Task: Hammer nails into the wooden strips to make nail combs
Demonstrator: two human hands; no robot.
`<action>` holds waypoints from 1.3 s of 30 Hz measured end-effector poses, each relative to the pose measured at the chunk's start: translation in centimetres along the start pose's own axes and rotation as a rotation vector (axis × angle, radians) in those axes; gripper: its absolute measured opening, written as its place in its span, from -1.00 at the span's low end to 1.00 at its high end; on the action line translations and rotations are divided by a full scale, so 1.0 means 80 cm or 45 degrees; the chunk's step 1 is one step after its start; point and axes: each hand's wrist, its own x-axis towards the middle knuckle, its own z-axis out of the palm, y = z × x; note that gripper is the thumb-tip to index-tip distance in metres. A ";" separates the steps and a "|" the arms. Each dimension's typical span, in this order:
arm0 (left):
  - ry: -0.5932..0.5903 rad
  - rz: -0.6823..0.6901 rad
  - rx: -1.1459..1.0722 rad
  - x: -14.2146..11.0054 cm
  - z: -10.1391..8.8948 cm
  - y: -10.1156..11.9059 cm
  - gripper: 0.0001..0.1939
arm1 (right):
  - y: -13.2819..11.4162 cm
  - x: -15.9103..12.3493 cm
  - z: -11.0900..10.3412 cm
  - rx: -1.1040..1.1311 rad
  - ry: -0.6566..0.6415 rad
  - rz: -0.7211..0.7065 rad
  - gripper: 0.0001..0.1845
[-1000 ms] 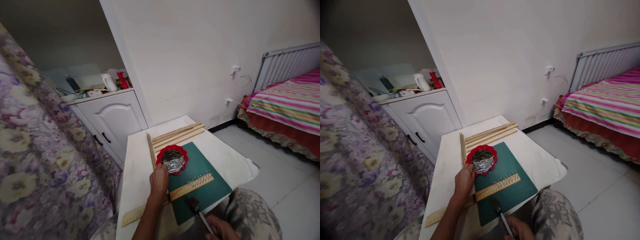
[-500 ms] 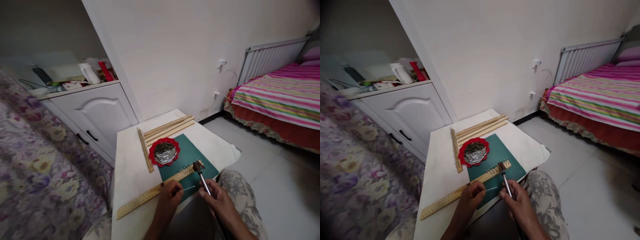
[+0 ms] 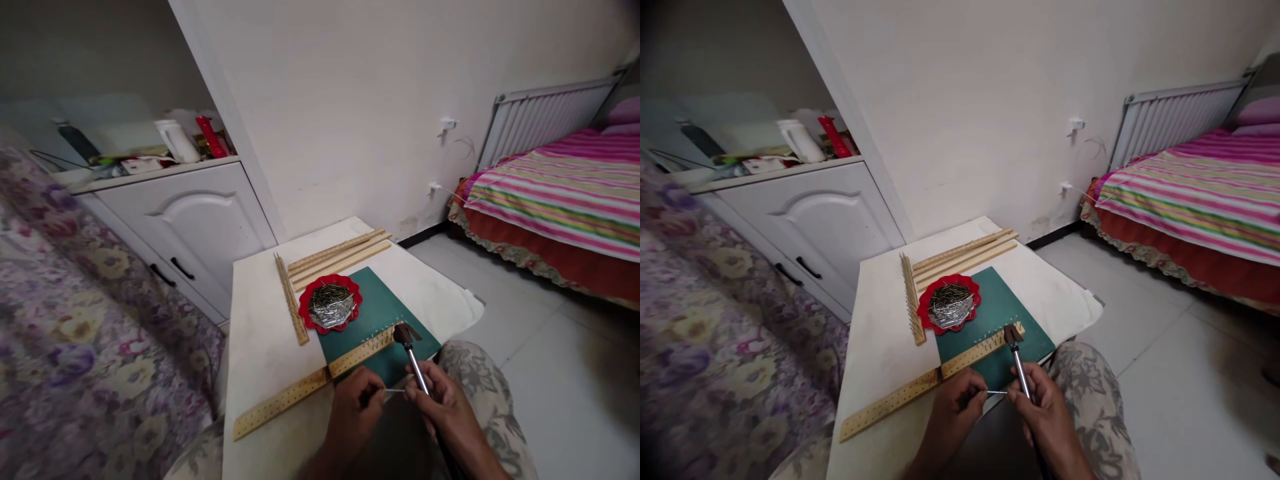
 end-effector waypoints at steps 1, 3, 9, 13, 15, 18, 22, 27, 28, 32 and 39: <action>0.040 -0.063 -0.131 0.000 0.006 -0.004 -0.88 | -0.001 -0.001 0.001 -0.003 -0.001 0.004 -0.67; 0.106 -0.186 -0.421 0.001 0.018 -0.010 -0.84 | -0.001 -0.002 0.003 -0.009 0.000 0.015 -0.66; 0.215 -0.304 -0.932 0.000 0.047 -0.020 -0.77 | 0.007 -0.002 0.009 -0.006 -0.034 0.020 -0.65; 0.219 -0.307 -0.896 0.007 0.036 -0.032 -0.78 | 0.008 -0.003 0.009 0.040 -0.005 0.027 -0.65; 0.313 -0.232 -0.650 0.016 0.022 -0.040 -0.80 | 0.007 -0.004 0.007 0.018 -0.001 0.047 -0.63; 0.463 -0.060 -0.213 0.034 0.003 -0.050 -0.84 | 0.006 -0.004 0.001 -0.034 0.011 0.050 -0.61; 0.479 0.105 0.139 0.050 -0.002 -0.056 -0.83 | 0.010 -0.003 -0.006 -0.059 -0.032 0.076 -0.58; 0.467 0.140 0.271 0.054 0.004 -0.058 -0.81 | 0.011 -0.005 -0.006 -0.059 -0.045 0.074 -0.60; 0.471 0.144 0.276 0.054 0.004 -0.059 -0.82 | 0.011 -0.005 -0.006 -0.055 -0.039 0.071 -0.61; 0.495 0.153 0.288 0.055 0.003 -0.061 -0.82 | 0.013 -0.005 -0.006 -0.048 -0.037 0.068 -0.61; 0.474 0.136 0.301 0.057 0.002 -0.061 -0.82 | 0.017 -0.004 -0.006 -0.069 -0.057 0.058 -0.67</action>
